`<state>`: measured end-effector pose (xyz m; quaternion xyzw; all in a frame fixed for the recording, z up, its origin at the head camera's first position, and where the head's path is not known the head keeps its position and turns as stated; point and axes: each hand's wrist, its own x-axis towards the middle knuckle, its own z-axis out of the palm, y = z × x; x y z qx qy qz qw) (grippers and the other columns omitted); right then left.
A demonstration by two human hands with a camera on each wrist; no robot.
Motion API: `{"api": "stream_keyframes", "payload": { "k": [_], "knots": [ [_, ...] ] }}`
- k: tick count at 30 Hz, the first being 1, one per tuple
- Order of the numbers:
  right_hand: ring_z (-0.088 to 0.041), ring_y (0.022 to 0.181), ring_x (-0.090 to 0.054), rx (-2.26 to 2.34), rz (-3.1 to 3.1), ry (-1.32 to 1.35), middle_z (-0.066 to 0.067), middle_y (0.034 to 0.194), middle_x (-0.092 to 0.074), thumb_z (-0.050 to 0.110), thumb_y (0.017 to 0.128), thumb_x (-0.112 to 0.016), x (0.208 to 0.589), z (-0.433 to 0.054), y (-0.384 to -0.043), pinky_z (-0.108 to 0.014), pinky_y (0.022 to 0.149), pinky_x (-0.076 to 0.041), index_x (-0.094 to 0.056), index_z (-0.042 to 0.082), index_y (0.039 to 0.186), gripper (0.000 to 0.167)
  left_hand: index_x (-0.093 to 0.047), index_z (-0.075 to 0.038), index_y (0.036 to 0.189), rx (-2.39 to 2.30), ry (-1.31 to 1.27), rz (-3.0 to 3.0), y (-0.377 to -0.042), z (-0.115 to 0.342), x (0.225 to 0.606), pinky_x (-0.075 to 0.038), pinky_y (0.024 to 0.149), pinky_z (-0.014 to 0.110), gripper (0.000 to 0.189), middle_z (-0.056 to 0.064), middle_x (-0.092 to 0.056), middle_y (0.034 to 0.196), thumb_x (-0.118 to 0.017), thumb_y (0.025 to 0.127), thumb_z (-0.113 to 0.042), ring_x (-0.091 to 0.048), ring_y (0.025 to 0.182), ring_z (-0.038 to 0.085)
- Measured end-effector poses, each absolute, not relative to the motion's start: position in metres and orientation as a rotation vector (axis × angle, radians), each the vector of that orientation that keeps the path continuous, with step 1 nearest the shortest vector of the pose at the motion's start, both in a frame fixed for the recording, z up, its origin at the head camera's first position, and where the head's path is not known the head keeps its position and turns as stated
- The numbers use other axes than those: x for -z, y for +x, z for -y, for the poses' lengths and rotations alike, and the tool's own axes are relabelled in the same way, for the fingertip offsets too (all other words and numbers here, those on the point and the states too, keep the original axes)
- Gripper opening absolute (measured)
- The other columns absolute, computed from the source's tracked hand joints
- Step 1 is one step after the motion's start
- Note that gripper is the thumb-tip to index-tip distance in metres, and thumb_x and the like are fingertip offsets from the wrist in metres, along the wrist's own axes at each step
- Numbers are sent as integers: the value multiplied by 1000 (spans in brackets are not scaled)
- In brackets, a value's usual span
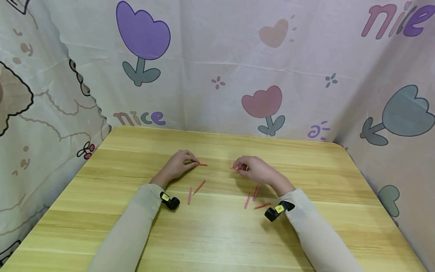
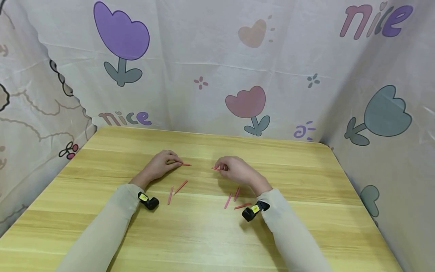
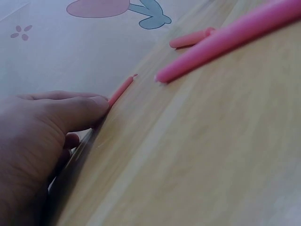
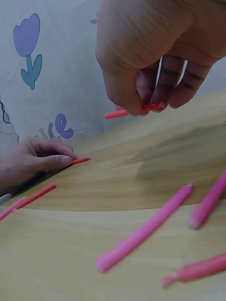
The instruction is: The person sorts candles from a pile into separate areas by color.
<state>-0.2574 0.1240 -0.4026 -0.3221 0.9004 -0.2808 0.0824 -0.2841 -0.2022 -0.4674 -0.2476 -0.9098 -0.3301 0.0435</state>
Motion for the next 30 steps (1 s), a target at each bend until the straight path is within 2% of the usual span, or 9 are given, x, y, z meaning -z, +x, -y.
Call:
{"api": "stream_keyframes", "payload": {
  "k": [18,24,30],
  "knots": [
    [-12,81,-56,875,-2664,-957,4,90,-64,8,94,-63,407,-74,-278,-29,73,-48,-69,13,105,13,-78,-18,97,1002,-735,2775,-283,203,467,-42,92,44,10,-1,-66,103,-71,91,-22,-55,101,23],
    [-12,83,-57,878,-2634,-921,5,93,-65,11,96,-63,411,-61,-287,-29,73,-48,-69,14,107,14,-77,-19,97,1041,-734,2756,-283,202,466,-43,90,43,9,-3,-67,99,-72,91,-23,-57,98,22],
    [-13,88,-60,958,-2580,-894,1,97,-69,10,96,-62,413,-52,-297,-29,78,-49,-72,11,107,15,-76,-16,100,1105,-700,2764,-284,202,465,-45,92,42,12,-1,-67,100,-73,90,-22,-59,99,21]
  ]
}}
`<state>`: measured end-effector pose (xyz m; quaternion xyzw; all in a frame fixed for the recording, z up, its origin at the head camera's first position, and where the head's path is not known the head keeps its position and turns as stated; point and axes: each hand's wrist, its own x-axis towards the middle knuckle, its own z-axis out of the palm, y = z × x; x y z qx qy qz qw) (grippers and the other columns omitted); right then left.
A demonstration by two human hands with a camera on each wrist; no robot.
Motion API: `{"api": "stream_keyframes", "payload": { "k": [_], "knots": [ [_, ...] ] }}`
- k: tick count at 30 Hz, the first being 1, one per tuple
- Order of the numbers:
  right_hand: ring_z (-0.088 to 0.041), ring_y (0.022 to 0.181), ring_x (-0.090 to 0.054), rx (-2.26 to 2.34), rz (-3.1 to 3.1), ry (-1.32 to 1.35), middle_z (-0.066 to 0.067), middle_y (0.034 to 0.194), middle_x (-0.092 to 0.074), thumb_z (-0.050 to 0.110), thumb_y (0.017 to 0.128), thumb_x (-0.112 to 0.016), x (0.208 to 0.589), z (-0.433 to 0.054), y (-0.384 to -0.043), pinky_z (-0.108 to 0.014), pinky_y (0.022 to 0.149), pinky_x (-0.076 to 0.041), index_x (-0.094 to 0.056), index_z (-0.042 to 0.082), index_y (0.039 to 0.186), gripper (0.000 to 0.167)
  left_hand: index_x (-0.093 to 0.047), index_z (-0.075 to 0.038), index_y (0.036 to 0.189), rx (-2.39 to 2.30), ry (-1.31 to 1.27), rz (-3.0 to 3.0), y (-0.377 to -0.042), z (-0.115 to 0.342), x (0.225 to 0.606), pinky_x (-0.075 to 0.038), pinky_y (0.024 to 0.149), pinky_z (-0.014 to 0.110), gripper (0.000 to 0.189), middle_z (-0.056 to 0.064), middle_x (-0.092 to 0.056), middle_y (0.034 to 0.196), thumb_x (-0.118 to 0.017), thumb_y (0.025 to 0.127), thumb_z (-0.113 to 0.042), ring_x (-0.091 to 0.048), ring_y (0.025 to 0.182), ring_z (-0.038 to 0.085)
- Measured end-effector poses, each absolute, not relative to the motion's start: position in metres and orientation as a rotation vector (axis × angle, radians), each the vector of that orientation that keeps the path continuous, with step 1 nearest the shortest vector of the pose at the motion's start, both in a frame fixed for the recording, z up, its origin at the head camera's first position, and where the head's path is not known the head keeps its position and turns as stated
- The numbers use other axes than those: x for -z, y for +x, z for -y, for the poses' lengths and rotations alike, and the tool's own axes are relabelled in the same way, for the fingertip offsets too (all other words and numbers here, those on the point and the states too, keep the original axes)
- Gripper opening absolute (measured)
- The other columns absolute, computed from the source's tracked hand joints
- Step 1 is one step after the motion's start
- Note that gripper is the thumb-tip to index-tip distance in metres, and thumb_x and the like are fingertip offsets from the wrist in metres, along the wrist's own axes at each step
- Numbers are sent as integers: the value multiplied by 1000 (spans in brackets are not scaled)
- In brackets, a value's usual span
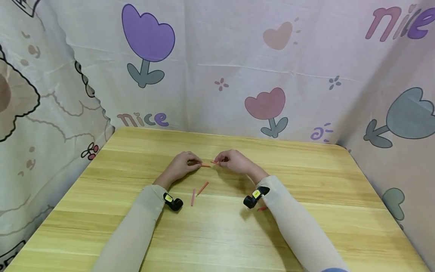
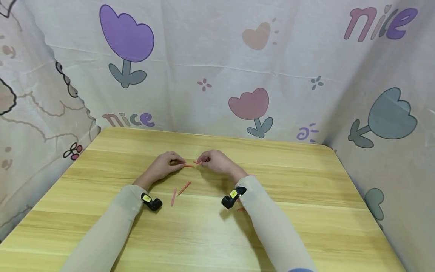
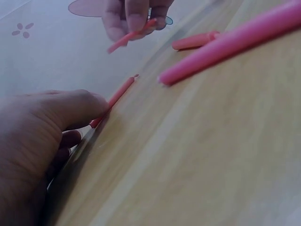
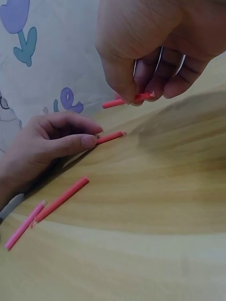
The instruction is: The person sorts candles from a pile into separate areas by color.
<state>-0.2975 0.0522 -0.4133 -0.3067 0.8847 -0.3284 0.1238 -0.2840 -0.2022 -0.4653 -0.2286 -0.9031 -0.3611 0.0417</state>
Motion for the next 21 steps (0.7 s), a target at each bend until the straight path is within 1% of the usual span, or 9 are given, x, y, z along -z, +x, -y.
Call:
{"api": "stream_keyframes", "payload": {
  "k": [6,11,15,21],
  "knots": [
    [-13,96,-61,963,-2556,-919,0,103,-71,10,95,-63,414,-45,-307,-31,86,-48,-74,9,107,16,-75,-14,103,1114,-672,2781,-284,202,465,-45,92,42,15,0,-67,101,-73,89,-21,-59,99,21],
    [-12,101,-61,970,-2538,-920,3,105,-71,12,96,-63,420,-40,-313,-31,91,-46,-74,10,109,17,-73,-10,107,1172,-658,2768,-284,201,465,-46,91,41,22,2,-67,103,-75,88,-20,-59,98,21],
    [-11,102,-61,982,-2532,-944,4,105,-71,13,96,-62,424,-35,-316,-30,91,-46,-74,11,109,18,-71,-9,111,1194,-651,2760,-283,201,465,-46,91,42,26,3,-67,104,-75,87,-20,-59,98,22],
    [-11,98,-61,992,-2532,-937,5,102,-71,13,96,-62,426,-24,-318,-30,89,-46,-74,13,107,16,-70,-9,112,1209,-643,2763,-282,202,465,-44,93,43,27,3,-66,106,-75,87,-19,-58,100,22]
  ]
}}
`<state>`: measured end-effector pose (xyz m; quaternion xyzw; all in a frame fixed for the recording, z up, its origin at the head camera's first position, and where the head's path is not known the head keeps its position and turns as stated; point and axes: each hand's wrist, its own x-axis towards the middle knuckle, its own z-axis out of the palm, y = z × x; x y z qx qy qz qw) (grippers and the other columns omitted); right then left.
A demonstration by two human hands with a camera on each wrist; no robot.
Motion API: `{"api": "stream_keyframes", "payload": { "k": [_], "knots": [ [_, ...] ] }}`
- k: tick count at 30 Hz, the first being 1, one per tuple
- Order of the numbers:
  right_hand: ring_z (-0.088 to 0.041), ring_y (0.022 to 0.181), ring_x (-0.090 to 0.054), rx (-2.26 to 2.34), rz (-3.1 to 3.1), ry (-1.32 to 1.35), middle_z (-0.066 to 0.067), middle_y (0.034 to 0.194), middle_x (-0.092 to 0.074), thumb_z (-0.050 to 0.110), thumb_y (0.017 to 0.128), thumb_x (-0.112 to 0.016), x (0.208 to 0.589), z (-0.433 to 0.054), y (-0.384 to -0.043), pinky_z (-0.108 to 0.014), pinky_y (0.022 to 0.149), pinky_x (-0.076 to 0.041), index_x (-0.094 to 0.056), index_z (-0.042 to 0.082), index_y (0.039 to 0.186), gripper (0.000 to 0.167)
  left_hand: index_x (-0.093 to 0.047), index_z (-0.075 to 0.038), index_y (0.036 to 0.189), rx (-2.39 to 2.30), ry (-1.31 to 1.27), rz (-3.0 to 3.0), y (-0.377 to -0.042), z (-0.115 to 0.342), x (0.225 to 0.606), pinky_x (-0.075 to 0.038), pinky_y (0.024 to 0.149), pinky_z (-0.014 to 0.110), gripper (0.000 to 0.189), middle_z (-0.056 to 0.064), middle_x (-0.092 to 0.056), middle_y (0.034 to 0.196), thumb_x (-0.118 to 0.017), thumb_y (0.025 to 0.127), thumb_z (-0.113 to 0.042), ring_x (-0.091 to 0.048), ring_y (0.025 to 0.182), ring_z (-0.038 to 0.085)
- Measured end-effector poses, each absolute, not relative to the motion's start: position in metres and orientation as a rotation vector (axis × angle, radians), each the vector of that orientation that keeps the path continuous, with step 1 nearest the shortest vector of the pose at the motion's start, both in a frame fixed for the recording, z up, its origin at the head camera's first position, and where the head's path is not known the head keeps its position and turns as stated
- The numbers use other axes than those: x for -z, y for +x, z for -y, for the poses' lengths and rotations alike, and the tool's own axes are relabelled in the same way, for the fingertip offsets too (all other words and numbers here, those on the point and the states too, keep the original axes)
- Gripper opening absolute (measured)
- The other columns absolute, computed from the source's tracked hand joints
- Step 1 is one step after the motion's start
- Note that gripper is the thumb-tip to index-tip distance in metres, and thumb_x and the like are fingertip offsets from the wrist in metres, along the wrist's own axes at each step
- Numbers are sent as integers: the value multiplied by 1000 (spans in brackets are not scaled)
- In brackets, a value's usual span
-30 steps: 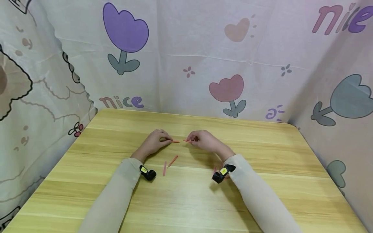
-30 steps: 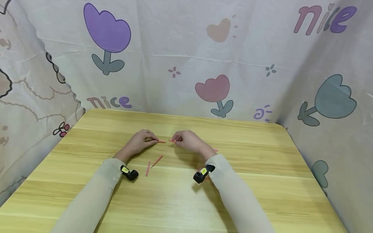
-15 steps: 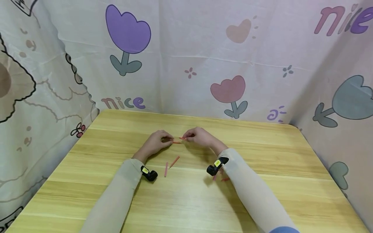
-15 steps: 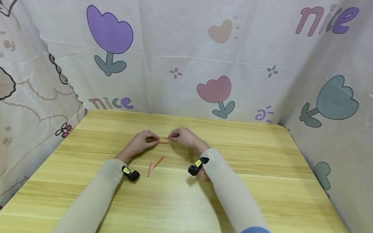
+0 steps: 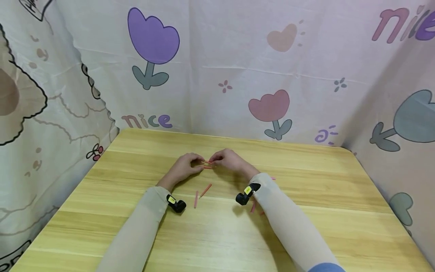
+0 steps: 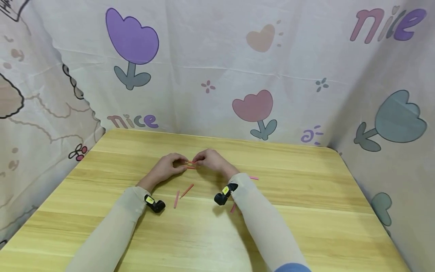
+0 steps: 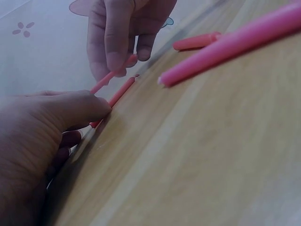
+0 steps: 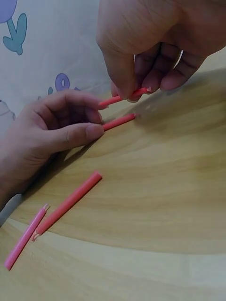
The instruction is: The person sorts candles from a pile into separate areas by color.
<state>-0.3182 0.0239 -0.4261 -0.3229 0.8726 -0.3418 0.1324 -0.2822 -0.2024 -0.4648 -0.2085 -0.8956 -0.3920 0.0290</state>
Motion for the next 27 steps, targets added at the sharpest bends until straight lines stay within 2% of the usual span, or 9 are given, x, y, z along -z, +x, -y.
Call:
{"api": "stream_keyframes", "payload": {
  "k": [9,19,27],
  "knots": [
    [-10,95,-61,946,-2588,-913,7,96,-72,15,95,-64,433,-16,-316,-29,88,-46,-76,16,101,13,-73,-10,107,1201,-658,2750,-282,199,469,-45,92,42,23,3,-66,106,-76,86,-18,-58,100,22],
    [-10,99,-61,909,-2648,-920,5,102,-71,18,97,-62,430,-21,-313,-29,89,-47,-76,16,106,16,-77,-15,99,1125,-697,2770,-285,199,467,-45,89,42,12,-2,-66,99,-75,88,-19,-59,96,20],
    [-14,104,-62,955,-2647,-922,2,108,-71,17,98,-61,425,-36,-310,-32,92,-47,-74,13,109,18,-76,-15,96,1089,-690,2769,-286,203,467,-46,89,42,10,-1,-67,98,-75,88,-22,-59,95,21]
  ]
}}
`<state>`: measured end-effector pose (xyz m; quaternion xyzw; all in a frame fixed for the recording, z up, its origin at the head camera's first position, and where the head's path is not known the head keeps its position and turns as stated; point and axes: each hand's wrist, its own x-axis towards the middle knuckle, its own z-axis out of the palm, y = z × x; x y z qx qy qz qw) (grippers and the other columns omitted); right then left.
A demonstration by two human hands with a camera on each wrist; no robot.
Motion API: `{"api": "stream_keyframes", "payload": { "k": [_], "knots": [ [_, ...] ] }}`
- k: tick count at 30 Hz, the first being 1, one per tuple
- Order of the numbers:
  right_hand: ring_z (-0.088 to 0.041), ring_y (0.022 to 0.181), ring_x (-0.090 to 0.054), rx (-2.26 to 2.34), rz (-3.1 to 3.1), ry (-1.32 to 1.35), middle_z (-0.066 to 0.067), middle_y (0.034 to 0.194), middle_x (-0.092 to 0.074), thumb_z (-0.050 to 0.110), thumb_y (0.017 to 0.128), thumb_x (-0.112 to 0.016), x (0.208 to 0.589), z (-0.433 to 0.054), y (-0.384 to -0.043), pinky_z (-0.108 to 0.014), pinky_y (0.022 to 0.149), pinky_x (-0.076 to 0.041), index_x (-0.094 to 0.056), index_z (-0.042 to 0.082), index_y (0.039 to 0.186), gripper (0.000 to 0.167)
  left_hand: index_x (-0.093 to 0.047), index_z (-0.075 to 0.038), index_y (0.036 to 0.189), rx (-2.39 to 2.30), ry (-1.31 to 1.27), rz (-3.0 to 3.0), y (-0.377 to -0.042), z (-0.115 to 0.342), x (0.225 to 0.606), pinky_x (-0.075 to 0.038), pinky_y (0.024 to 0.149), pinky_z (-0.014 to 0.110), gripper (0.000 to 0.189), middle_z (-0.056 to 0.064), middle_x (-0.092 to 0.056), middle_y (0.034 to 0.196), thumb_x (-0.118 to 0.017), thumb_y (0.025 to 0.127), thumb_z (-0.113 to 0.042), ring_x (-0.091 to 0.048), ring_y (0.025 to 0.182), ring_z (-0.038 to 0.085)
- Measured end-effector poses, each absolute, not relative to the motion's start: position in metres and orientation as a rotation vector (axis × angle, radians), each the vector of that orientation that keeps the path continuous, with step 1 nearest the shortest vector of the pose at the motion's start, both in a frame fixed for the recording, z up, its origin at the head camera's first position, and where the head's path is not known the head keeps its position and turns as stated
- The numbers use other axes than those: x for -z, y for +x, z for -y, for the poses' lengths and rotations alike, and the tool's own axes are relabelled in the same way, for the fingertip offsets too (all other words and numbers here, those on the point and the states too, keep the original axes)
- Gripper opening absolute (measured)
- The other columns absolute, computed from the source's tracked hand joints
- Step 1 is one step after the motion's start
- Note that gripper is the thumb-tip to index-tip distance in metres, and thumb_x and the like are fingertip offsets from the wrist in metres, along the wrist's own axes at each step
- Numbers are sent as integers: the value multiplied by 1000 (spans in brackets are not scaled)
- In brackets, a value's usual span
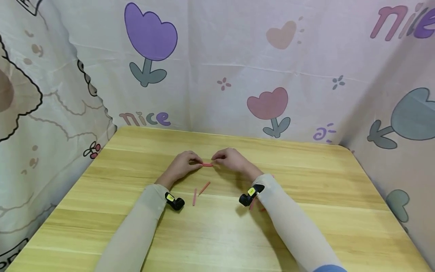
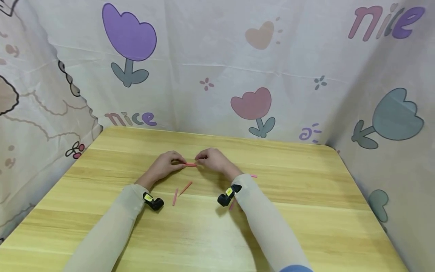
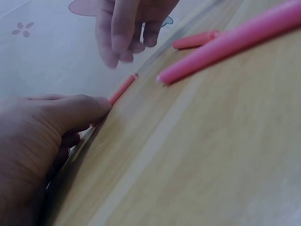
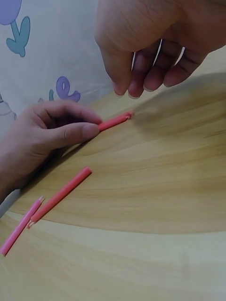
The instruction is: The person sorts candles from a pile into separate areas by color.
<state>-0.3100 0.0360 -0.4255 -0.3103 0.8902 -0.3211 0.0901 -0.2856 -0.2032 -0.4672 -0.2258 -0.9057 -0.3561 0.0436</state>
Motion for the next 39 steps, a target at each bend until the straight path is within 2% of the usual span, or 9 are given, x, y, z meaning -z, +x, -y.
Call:
{"api": "stream_keyframes", "payload": {
  "k": [6,17,25,30,39],
  "knots": [
    [-16,106,-62,994,-2615,-905,-1,112,-69,16,99,-60,421,-53,-304,-33,91,-48,-72,11,114,20,-76,-14,99,1133,-642,2790,-284,202,465,-47,90,42,14,0,-67,99,-76,88,-22,-60,97,21],
    [-16,96,-61,989,-2625,-892,-2,109,-70,16,97,-62,411,-76,-289,-33,85,-50,-72,7,114,21,-74,-12,108,1262,-569,2803,-278,201,457,-49,89,42,21,5,-66,109,-73,90,-23,-60,100,22],
    [-17,94,-61,1015,-2642,-881,-1,104,-70,14,96,-63,405,-101,-280,-35,84,-50,-71,5,115,22,-71,-11,114,1242,-587,2886,-269,201,445,-48,90,43,27,5,-66,112,-73,90,-22,-59,100,23],
    [-17,91,-61,1013,-2665,-892,-1,102,-70,14,96,-64,404,-113,-275,-34,82,-51,-71,4,114,22,-69,-9,118,1238,-618,2924,-261,202,438,-48,93,45,31,7,-64,116,-73,90,-23,-61,107,27],
    [-15,87,-60,1047,-2679,-964,0,96,-67,13,95,-64,407,-131,-263,-32,77,-50,-70,2,114,23,-68,-8,118,1181,-714,2950,-247,199,431,-48,94,45,31,6,-65,115,-72,91,-22,-61,109,28]
  ]
}}
